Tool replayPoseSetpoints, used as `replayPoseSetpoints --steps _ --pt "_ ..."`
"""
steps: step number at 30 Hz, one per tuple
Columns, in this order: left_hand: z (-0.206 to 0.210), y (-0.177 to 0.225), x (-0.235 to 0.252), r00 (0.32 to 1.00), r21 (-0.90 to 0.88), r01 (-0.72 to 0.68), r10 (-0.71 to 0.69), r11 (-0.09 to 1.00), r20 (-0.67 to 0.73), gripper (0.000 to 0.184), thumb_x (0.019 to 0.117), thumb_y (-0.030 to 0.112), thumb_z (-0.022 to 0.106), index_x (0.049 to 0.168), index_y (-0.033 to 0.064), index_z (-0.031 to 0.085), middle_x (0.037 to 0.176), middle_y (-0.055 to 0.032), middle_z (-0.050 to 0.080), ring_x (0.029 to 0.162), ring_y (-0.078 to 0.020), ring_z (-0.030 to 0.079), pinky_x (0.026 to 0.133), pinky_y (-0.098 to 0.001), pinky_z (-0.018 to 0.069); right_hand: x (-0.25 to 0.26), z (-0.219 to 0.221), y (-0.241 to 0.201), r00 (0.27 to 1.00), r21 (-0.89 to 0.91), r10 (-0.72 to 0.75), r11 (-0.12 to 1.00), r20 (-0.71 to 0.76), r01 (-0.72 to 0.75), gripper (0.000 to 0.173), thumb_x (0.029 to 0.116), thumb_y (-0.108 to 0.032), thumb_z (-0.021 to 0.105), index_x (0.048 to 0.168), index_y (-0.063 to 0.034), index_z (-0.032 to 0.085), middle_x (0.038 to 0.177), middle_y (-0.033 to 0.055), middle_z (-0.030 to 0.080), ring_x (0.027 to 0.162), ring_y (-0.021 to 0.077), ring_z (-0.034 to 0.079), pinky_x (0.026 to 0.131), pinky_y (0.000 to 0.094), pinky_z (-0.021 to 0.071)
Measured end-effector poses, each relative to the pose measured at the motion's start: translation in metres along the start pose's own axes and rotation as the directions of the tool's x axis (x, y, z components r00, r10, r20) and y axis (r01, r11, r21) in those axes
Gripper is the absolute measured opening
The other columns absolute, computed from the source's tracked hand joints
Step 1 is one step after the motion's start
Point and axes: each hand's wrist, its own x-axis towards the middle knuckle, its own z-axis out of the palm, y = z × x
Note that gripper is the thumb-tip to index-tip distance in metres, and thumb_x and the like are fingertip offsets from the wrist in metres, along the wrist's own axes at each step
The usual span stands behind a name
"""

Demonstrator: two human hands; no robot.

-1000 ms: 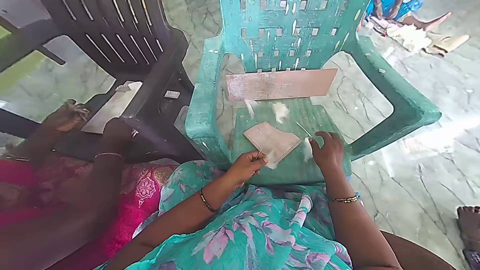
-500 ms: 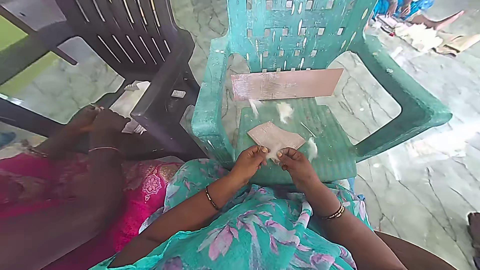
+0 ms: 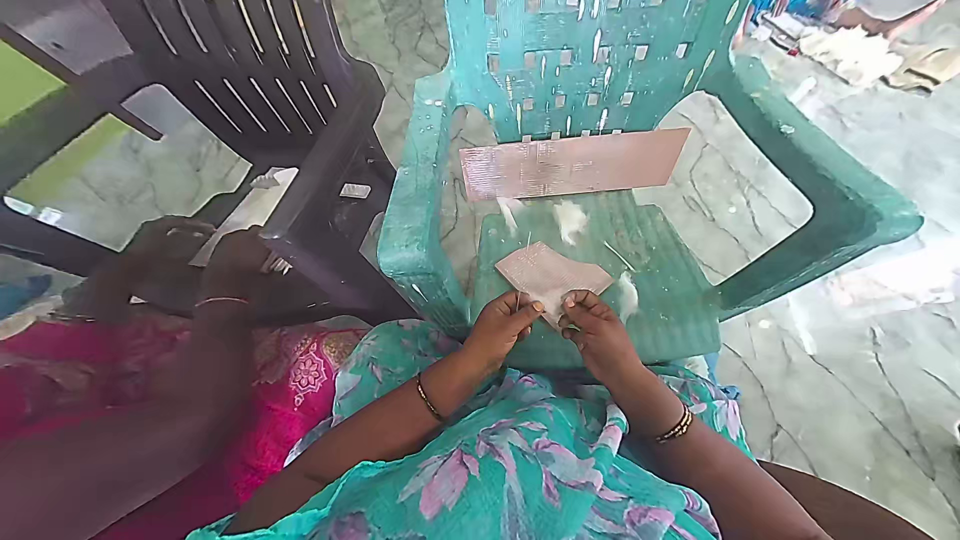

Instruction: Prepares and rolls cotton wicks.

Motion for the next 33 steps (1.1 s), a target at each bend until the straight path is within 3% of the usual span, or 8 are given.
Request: replayPoseSetpoints --steps 4,9,19,23,26,28,31,33 --pt "-0.003 -0.002 0.001 1.000 0.018 0.004 -0.005 1.000 0.026 0.006 0.0986 0.003 0.064 0.094 0.0056 0.061 0.072 0.0016 0.061 0.058 -0.0020 0.053 0.055 -0.0156 0.0445 0.000 -0.002 -0.002 0.995 -0.016 0.073 0.997 0.072 -0.072 0.017 0.1052 -0.011 0.054 0.119 -0.0052 0.064 0.099 0.0041 0.069 0.084 0.0110 0.066 0.071 0.0252 0.0540" --pt "-0.003 -0.001 0.000 1.000 0.047 0.011 -0.011 0.999 0.012 0.006 0.0966 0.000 0.066 0.098 0.0043 0.063 0.074 0.0021 0.062 0.059 -0.0017 0.053 0.055 -0.0153 0.0443 0.001 0.002 -0.001 0.999 0.084 0.049 0.995 -0.022 -0.047 0.008 0.1013 -0.001 0.058 0.097 -0.0054 0.063 0.085 0.0030 0.067 0.075 0.0105 0.064 0.068 0.0257 0.0545" --pt "0.000 0.001 0.000 0.999 0.018 0.039 -0.039 0.999 -0.002 0.001 0.1003 0.006 0.064 0.100 0.0065 0.063 0.075 0.0019 0.061 0.059 -0.0022 0.052 0.055 -0.0156 0.0433 0.000 0.001 0.000 0.999 0.108 0.018 0.994 0.038 -0.022 0.010 0.0990 0.002 0.059 0.097 -0.0067 0.063 0.085 0.0022 0.068 0.072 0.0090 0.064 0.066 0.0233 0.0538" --pt "0.000 -0.001 0.001 1.000 0.001 0.028 -0.028 1.000 -0.014 0.002 0.1014 0.005 0.062 0.100 0.0065 0.061 0.073 0.0016 0.060 0.057 -0.0023 0.052 0.053 -0.0152 0.0425 0.003 -0.003 -0.004 0.997 0.074 -0.024 0.997 -0.071 0.029 0.011 0.1003 0.001 0.057 0.097 -0.0077 0.062 0.083 0.0008 0.066 0.072 0.0090 0.063 0.067 0.0248 0.0538" --pt "-0.002 -0.001 0.003 0.998 0.015 0.044 -0.043 0.999 -0.052 0.002 0.1007 0.005 0.063 0.102 0.0059 0.061 0.074 0.0014 0.059 0.057 -0.0023 0.050 0.052 -0.0155 0.0420 0.011 -0.024 -0.015 0.971 -0.211 -0.204 0.962 -0.127 0.175 0.005 0.0993 -0.004 0.061 0.104 -0.0058 0.062 0.084 -0.0028 0.064 0.072 0.0041 0.060 0.069 0.0230 0.0515" --pt "-0.004 -0.001 0.004 0.995 0.028 0.059 -0.057 0.998 -0.079 0.003 0.1004 0.005 0.063 0.102 0.0052 0.061 0.074 0.0010 0.059 0.056 -0.0024 0.049 0.051 -0.0155 0.0411 0.017 -0.042 -0.027 0.943 -0.468 -0.301 0.860 -0.142 0.204 0.012 0.0983 -0.009 0.066 0.108 -0.0021 0.064 0.085 -0.0001 0.063 0.074 0.0049 0.058 0.071 0.0258 0.0506" --pt "-0.003 0.000 0.004 0.991 0.031 0.090 -0.086 0.995 -0.099 0.002 0.1012 0.006 0.063 0.100 0.0049 0.062 0.075 0.0003 0.059 0.057 -0.0034 0.050 0.052 -0.0161 0.0414 0.025 -0.068 -0.043 0.936 -0.786 -0.306 0.616 -0.175 0.054 0.020 0.0998 -0.017 0.067 0.107 0.0011 0.070 0.094 0.0159 0.070 0.083 0.0270 0.065 0.078 0.0509 0.0515" --pt "-0.001 0.002 0.004 0.989 0.029 0.113 -0.110 0.993 -0.101 0.005 0.1031 0.008 0.060 0.099 0.0050 0.062 0.075 0.0005 0.059 0.057 -0.0033 0.051 0.053 -0.0159 0.0426 0.029 -0.077 -0.048 0.953 -0.905 -0.242 0.420 -0.183 -0.067 0.023 0.0995 -0.021 0.068 0.106 0.0009 0.073 0.103 0.0245 0.070 0.101 0.0434 0.064 0.090 0.0670 0.0455"
